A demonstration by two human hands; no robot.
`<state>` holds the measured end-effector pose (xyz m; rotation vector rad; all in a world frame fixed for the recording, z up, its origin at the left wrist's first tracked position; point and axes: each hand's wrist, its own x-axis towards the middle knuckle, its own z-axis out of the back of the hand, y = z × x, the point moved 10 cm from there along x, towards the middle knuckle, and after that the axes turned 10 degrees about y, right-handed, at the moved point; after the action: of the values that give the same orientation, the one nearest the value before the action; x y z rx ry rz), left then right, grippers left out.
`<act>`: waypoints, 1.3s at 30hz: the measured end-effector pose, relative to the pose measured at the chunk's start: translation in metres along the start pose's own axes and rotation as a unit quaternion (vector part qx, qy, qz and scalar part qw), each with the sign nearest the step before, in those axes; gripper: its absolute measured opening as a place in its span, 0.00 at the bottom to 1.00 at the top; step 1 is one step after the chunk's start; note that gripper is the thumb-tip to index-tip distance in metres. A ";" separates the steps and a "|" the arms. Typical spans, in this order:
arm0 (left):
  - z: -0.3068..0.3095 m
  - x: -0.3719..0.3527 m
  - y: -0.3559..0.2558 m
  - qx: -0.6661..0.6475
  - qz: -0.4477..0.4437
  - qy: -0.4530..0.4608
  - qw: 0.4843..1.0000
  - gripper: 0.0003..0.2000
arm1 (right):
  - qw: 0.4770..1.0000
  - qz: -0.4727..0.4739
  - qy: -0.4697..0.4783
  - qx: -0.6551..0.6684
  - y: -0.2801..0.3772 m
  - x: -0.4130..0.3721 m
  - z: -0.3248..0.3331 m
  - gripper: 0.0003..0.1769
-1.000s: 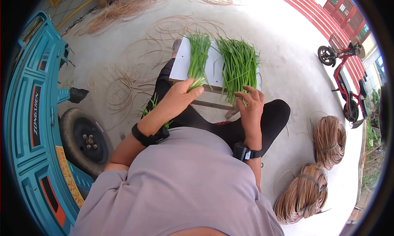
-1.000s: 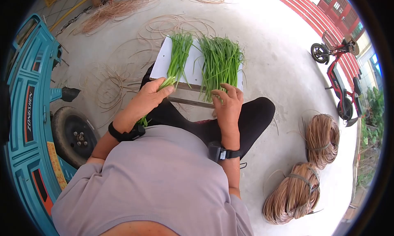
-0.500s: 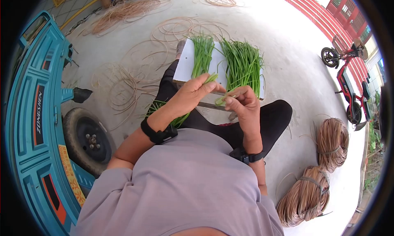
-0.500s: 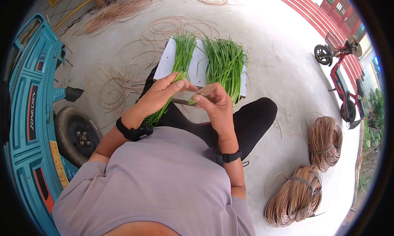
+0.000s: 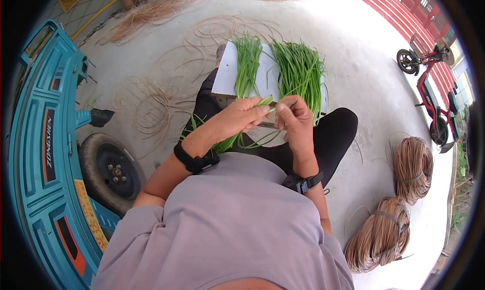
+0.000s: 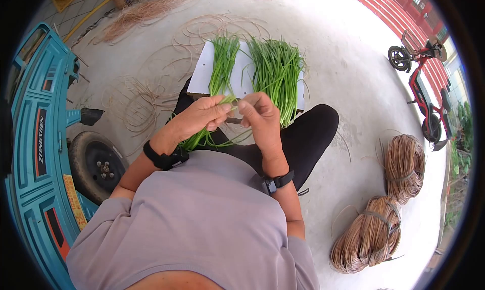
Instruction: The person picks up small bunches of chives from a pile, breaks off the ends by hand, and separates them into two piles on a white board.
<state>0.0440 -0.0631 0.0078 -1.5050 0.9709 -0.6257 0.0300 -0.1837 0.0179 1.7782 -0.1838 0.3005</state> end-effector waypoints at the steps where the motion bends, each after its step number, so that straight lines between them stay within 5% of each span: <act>1: 0.002 -0.002 -0.003 0.006 -0.005 -0.008 1.000 0.15 | 0.999 0.007 -0.030 0.020 0.001 -0.001 0.009 0.06; 3: 0.008 -0.008 -0.010 0.021 -0.016 -0.025 0.999 0.14 | 0.990 0.046 -0.137 -0.006 0.006 -0.006 0.046 0.07; 8: 0.043 -0.025 -0.043 0.017 -0.179 -0.183 0.966 0.13 | 0.934 0.001 -0.204 -0.294 0.010 -0.024 0.079 0.11; 11: 0.054 -0.043 -0.072 -0.008 -0.294 -0.264 0.919 0.13 | 0.811 -0.044 -0.178 -0.556 0.022 -0.025 0.060 0.13; 15: 0.053 -0.046 -0.086 0.018 -0.324 -0.283 0.903 0.12 | 0.761 -0.137 -0.151 -0.616 0.006 -0.024 0.062 0.15; 24: 0.039 -0.020 -0.050 0.041 -0.227 -0.224 0.947 0.12 | 0.760 -0.143 -0.171 -0.610 -0.006 -0.023 0.072 0.11; 30: 0.023 -0.012 -0.049 0.114 -0.207 -0.186 0.954 0.12 | 0.835 0.032 -0.275 -0.476 0.043 -0.037 0.063 0.08; 37: -0.016 -0.001 -0.054 0.236 -0.228 -0.126 0.936 0.11 | 0.927 0.111 -0.060 -0.353 0.060 -0.028 0.007 0.07; 39: -0.018 0.003 -0.045 0.272 -0.170 -0.118 0.940 0.11 | 0.945 0.106 -0.046 -0.306 0.052 -0.025 0.007 0.07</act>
<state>0.0409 -0.0764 0.0545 -1.2118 0.3084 -0.8547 -0.0083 -0.2028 0.0572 1.1554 -0.4835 0.2759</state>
